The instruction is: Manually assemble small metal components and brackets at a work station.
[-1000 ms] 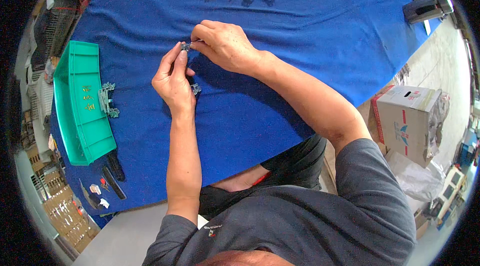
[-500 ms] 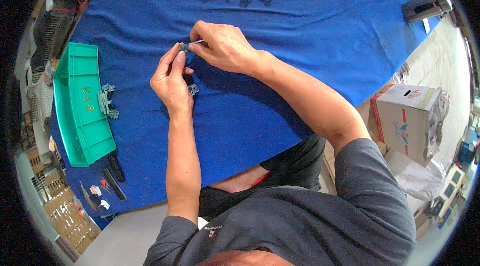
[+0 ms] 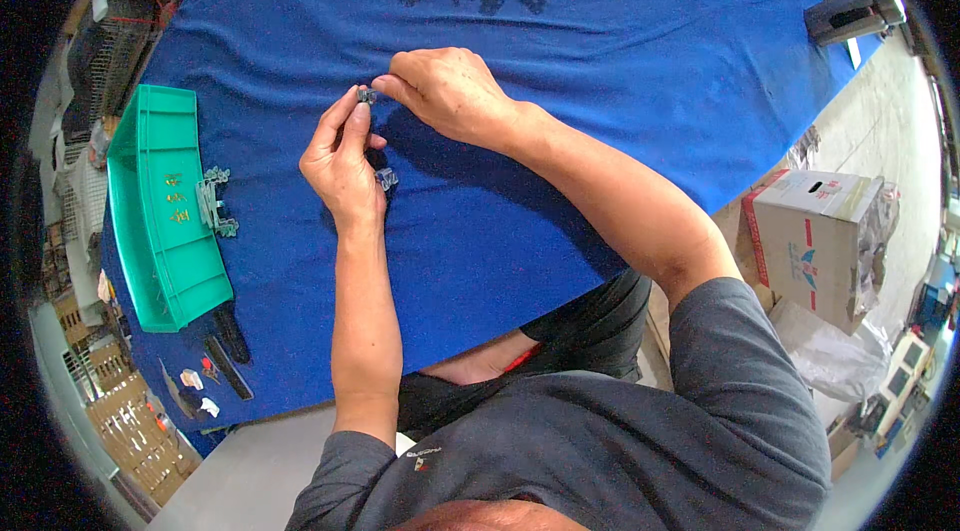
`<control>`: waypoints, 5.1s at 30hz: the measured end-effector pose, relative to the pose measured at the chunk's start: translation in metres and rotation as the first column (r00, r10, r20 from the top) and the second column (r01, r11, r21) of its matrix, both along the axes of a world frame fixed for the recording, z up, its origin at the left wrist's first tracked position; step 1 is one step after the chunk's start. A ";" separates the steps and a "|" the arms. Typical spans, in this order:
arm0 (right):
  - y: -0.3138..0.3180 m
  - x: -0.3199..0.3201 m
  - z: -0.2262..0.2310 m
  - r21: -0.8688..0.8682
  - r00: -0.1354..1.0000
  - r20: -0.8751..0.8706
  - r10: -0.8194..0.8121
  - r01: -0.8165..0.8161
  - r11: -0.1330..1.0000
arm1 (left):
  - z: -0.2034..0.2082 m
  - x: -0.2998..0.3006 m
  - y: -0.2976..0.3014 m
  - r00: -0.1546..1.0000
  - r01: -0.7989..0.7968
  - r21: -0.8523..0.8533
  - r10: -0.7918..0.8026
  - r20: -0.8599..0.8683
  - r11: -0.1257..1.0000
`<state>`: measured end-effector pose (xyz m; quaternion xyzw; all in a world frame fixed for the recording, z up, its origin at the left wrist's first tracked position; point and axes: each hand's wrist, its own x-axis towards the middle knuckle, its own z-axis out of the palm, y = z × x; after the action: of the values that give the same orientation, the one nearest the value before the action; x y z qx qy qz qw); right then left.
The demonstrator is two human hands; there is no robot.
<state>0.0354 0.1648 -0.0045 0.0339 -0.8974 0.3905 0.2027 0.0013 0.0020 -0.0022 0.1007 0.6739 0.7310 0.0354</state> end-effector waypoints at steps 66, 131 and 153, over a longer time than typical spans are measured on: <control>-0.001 0.001 0.005 -0.111 1.000 0.016 0.005 -0.003 0.994 | -0.001 -0.002 -0.001 1.000 0.004 0.063 -0.002 -0.021 0.998; -0.002 0.000 -0.003 -0.096 0.990 -0.119 0.076 -0.088 0.991 | -0.001 -0.001 0.000 0.999 0.045 0.018 -0.045 -0.012 0.999; -0.005 0.001 0.003 -0.089 0.997 -0.042 0.070 -0.073 0.993 | -0.004 -0.002 -0.002 0.999 0.041 0.017 -0.040 -0.023 0.999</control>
<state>0.0364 0.1595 -0.0011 0.0645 -0.8729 0.4368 0.2074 -0.0004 0.0003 -0.0059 0.1228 0.6658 0.7348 0.0416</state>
